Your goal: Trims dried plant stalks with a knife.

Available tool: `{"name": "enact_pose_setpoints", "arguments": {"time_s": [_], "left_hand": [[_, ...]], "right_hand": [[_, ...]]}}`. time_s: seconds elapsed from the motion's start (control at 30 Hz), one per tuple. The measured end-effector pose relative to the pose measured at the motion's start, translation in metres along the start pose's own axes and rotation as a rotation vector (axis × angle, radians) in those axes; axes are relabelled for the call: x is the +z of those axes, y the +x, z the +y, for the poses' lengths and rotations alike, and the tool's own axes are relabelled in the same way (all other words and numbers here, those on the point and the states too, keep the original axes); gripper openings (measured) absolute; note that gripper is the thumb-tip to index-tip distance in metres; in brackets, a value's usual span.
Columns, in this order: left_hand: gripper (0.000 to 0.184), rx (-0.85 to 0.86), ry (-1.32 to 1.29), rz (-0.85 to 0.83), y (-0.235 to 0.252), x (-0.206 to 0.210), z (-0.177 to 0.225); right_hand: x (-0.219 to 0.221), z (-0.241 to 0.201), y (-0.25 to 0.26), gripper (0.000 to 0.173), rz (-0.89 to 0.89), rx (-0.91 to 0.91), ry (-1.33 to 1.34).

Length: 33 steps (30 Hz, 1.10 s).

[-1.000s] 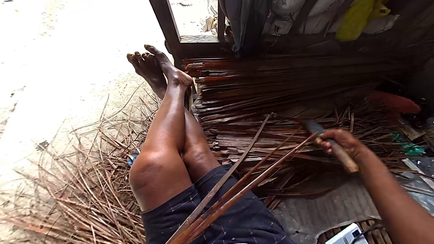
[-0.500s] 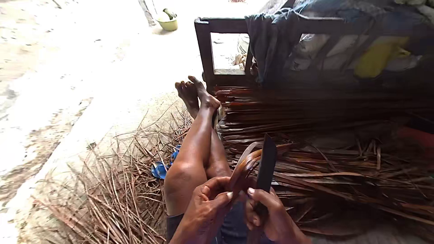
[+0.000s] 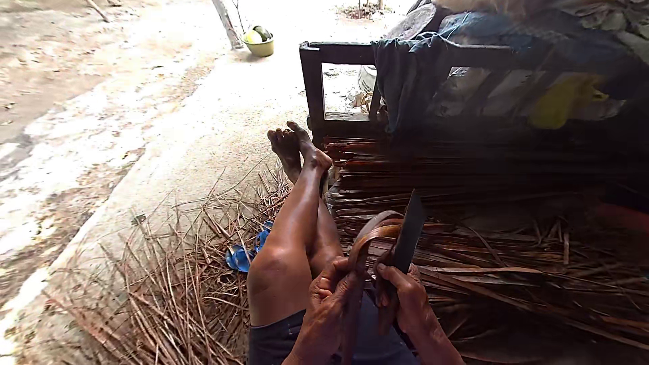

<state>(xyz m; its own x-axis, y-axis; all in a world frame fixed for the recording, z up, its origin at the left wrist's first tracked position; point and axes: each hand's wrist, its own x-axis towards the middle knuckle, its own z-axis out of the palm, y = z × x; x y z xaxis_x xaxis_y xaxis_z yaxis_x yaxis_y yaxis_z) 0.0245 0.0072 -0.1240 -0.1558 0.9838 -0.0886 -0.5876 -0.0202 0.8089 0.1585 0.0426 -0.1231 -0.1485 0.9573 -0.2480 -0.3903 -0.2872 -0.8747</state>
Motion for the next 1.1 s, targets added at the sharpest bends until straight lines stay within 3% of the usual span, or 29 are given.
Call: {"name": "enact_pose_setpoints", "arguments": {"time_s": [0.1,0.23,0.3,0.37,0.4,0.43,0.47,0.5,0.63,0.77,0.8,0.87,0.9,0.93,0.97,1.03,1.1], "left_hand": [[0.022,-0.004,-0.108,0.144,0.007,-0.009,0.001],[0.024,-0.066,-0.148,0.422,0.028,-0.035,0.018],[0.026,-0.077,-0.16,0.482,0.04,-0.052,0.029],[0.024,-0.074,-0.167,0.504,0.049,-0.065,0.039],[0.023,-0.072,-0.16,0.519,0.05,-0.067,0.044],[0.022,-0.072,-0.146,0.533,0.051,-0.066,0.047],[0.022,-0.071,-0.139,0.543,0.052,-0.064,0.048],[0.021,-0.074,-0.136,0.549,0.052,-0.062,0.049],[0.017,-0.174,-0.153,0.521,0.049,-0.045,0.042],[0.012,-0.313,-0.247,0.506,0.041,-0.027,0.03],[0.012,-0.326,-0.268,0.485,0.039,-0.024,0.027],[0.016,-0.243,-0.277,0.328,0.037,-0.027,0.018],[0.02,-0.147,-0.276,0.199,0.041,-0.034,0.014],[0.02,-0.053,-0.226,0.13,0.049,-0.04,0.011],[0.018,0.041,-0.092,0.126,0.054,-0.035,0.015],[0.016,0.014,0.02,0.128,0.046,-0.023,0.044],[0.014,-0.114,-0.108,0.252,0.038,-0.026,0.055]], "right_hand": [[-0.044,0.022,-0.007,0.013,0.153,-0.079,-0.434],[-0.135,0.035,-0.034,0.028,0.404,-0.106,-0.994],[-0.182,0.027,-0.051,0.032,0.583,-0.029,-1.09],[-0.228,0.011,-0.066,0.034,0.817,0.072,-0.946],[-0.247,0.002,-0.07,0.026,0.925,0.048,-0.786],[-0.261,-0.008,-0.072,0.012,0.984,-0.028,-0.576],[-0.268,-0.02,-0.071,0.011,0.999,-0.135,-0.378],[-0.267,-0.031,-0.066,0.023,0.965,-0.236,-0.223],[-0.203,-0.068,-0.014,0.05,0.591,-0.444,0.229],[-0.047,-0.08,0.045,0.045,0.178,-0.373,0.519],[-0.003,-0.076,0.045,0.04,0.025,-0.311,0.453],[0.07,-0.067,0.029,0.024,-0.448,-0.153,0.168],[0.096,-0.067,0.02,0.027,-0.713,-0.12,-0.019],[0.114,-0.067,0.012,0.031,-0.869,-0.187,-0.2],[0.118,-0.064,0.009,0.03,-0.895,-0.323,-0.347],[0.1,-0.052,0.017,0.022,-0.677,-0.495,-0.522],[0.071,-0.041,0.033,0.024,-0.431,-0.417,-0.681]]}}
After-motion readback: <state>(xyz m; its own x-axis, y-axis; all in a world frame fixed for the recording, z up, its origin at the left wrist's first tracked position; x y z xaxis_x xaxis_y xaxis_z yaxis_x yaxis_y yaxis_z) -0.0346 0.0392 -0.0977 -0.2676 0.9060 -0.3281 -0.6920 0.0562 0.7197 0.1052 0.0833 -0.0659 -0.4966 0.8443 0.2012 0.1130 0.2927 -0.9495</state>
